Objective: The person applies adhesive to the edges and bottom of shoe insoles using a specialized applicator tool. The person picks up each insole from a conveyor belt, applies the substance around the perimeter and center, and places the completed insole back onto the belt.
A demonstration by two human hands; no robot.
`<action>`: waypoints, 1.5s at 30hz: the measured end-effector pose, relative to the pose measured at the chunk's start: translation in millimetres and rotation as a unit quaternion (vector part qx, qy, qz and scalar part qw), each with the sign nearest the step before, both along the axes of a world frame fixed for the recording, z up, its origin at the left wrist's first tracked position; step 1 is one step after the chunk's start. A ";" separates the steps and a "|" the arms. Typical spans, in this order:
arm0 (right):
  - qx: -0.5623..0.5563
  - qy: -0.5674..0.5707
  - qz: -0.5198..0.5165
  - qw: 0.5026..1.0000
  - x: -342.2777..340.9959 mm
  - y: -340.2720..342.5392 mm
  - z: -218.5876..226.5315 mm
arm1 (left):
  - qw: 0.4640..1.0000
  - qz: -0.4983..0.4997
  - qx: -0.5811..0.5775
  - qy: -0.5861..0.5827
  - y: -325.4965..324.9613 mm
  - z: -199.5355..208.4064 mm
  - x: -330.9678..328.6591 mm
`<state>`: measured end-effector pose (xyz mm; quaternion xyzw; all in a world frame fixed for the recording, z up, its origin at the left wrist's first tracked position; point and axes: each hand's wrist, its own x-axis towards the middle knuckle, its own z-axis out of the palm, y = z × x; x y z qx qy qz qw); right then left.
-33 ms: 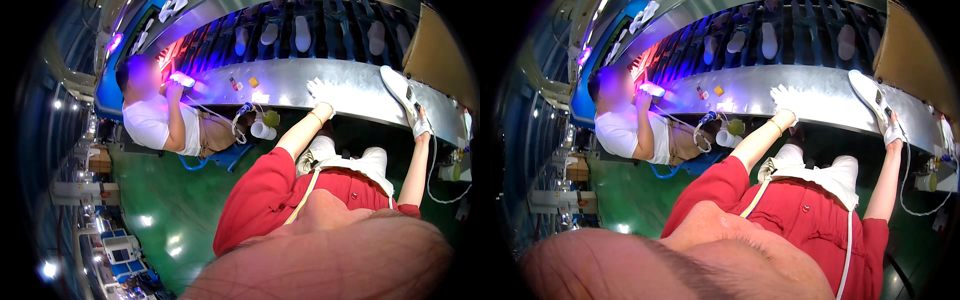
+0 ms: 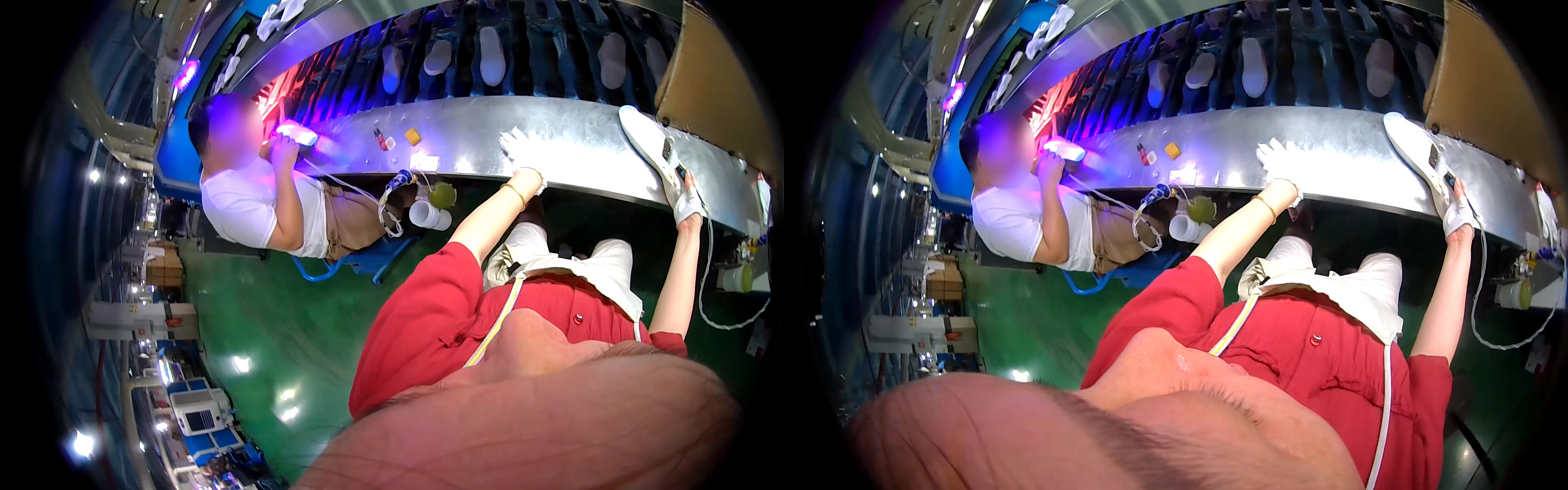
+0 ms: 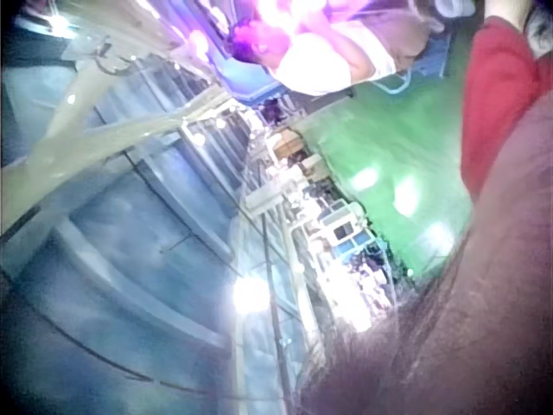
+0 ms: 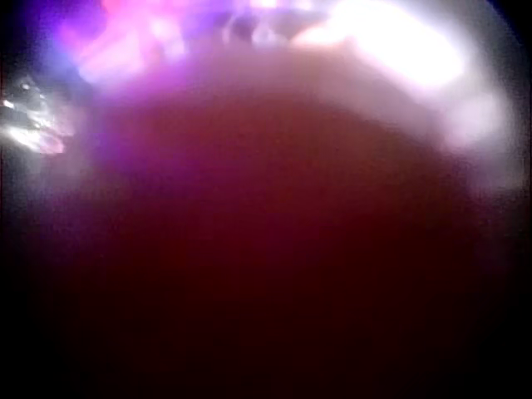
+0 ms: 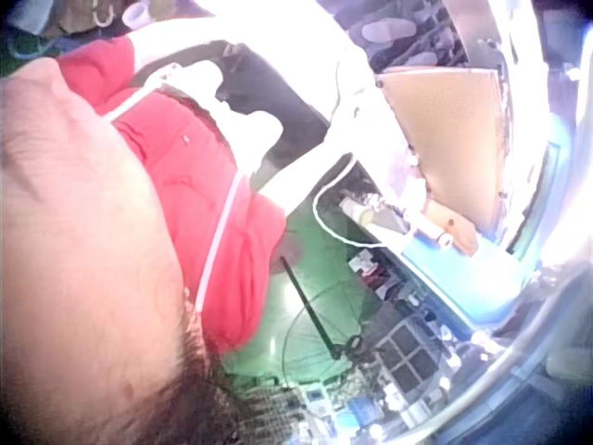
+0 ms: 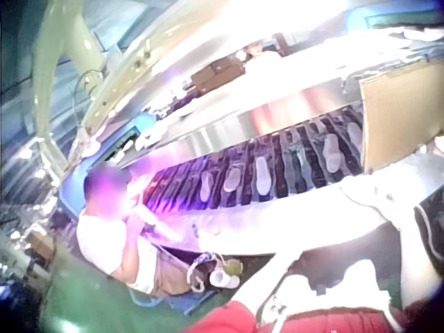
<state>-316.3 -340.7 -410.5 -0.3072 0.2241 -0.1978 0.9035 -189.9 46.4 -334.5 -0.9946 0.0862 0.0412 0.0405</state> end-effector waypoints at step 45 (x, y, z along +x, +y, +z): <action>-0.116 -0.031 -0.008 0.993 -17.4 50.4 56.1 | 0.935 -0.343 -0.032 -0.080 35.8 -3.1 9.2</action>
